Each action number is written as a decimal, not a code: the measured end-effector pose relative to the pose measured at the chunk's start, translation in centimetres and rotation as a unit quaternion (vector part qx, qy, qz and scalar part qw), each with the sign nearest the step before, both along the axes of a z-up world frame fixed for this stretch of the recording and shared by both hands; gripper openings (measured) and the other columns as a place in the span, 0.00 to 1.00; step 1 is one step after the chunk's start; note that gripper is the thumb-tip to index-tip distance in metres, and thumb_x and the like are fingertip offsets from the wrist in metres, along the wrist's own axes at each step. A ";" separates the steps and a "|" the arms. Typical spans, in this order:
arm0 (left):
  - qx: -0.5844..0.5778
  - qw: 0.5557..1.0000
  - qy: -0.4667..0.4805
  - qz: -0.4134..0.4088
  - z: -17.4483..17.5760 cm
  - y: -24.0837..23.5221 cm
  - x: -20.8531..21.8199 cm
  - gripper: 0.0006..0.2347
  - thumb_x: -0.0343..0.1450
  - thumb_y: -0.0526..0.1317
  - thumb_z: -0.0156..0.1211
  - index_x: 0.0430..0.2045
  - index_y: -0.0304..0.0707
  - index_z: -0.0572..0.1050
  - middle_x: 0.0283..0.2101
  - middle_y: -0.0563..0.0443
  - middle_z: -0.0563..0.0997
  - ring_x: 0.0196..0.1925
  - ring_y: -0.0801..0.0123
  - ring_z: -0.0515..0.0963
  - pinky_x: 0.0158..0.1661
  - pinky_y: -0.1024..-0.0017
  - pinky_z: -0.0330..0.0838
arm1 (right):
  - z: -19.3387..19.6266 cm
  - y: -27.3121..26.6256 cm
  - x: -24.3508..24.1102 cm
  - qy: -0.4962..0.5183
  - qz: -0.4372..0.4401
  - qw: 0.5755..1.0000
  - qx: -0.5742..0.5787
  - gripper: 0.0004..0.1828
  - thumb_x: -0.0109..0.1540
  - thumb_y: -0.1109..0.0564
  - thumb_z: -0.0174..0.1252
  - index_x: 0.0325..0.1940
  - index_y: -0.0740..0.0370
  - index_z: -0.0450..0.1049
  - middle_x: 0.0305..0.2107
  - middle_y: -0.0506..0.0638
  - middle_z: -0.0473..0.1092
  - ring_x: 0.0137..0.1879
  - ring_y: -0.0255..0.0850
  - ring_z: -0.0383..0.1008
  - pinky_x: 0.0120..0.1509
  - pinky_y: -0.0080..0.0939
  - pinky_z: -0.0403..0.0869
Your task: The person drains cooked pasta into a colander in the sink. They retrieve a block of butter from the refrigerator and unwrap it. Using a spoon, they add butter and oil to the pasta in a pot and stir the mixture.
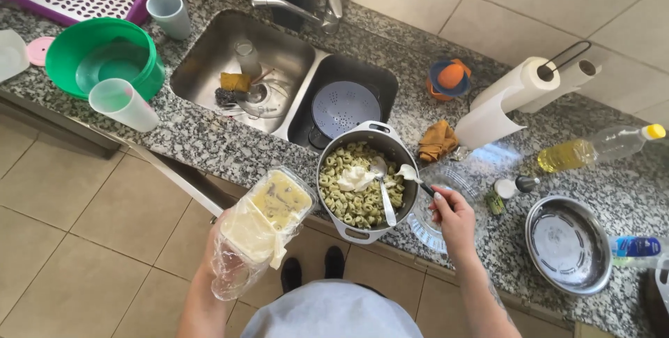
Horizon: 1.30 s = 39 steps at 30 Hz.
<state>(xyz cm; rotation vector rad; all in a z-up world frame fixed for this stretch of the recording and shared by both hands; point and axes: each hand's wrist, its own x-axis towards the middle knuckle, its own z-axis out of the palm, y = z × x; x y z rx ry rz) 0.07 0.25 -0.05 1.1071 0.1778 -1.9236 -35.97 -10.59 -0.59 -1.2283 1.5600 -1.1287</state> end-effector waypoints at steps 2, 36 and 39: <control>0.004 1.000 0.002 0.000 -0.1 0.1 -0.1 0.19 0.62 0.45 0.56 0.44 0.36 0.73 0.48 0.40 0.76 0.48 0.56 0.76 0.50 0.60 0.70 | 0.4 0.3 -0.1 -0.019 -0.006 1.000 0.006 0.11 0.62 0.63 0.50 0.47 0.63 0.73 0.19 0.54 0.67 0.20 0.34 0.62 0.24 0.30 0.61; 0.026 0.999 0.001 0.037 -0.7 -0.1 0.4 0.19 0.60 0.47 0.59 0.42 0.35 0.74 0.47 0.40 0.77 0.48 0.56 0.77 0.50 0.59 0.70 | -6.3 -1.7 -5.8 0.593 0.157 0.702 -0.361 0.28 0.54 0.69 0.45 0.55 0.45 0.69 0.22 0.44 0.61 0.20 0.40 0.62 0.25 0.37 0.65; 0.022 0.999 0.002 0.042 -0.7 -0.7 0.0 0.19 0.60 0.47 0.59 0.42 0.35 0.74 0.46 0.40 0.77 0.48 0.56 0.77 0.50 0.59 0.70 | -6.0 -2.4 -6.4 0.624 0.164 0.673 -0.362 0.29 0.53 0.69 0.45 0.53 0.44 0.69 0.22 0.43 0.60 0.20 0.39 0.61 0.25 0.36 0.65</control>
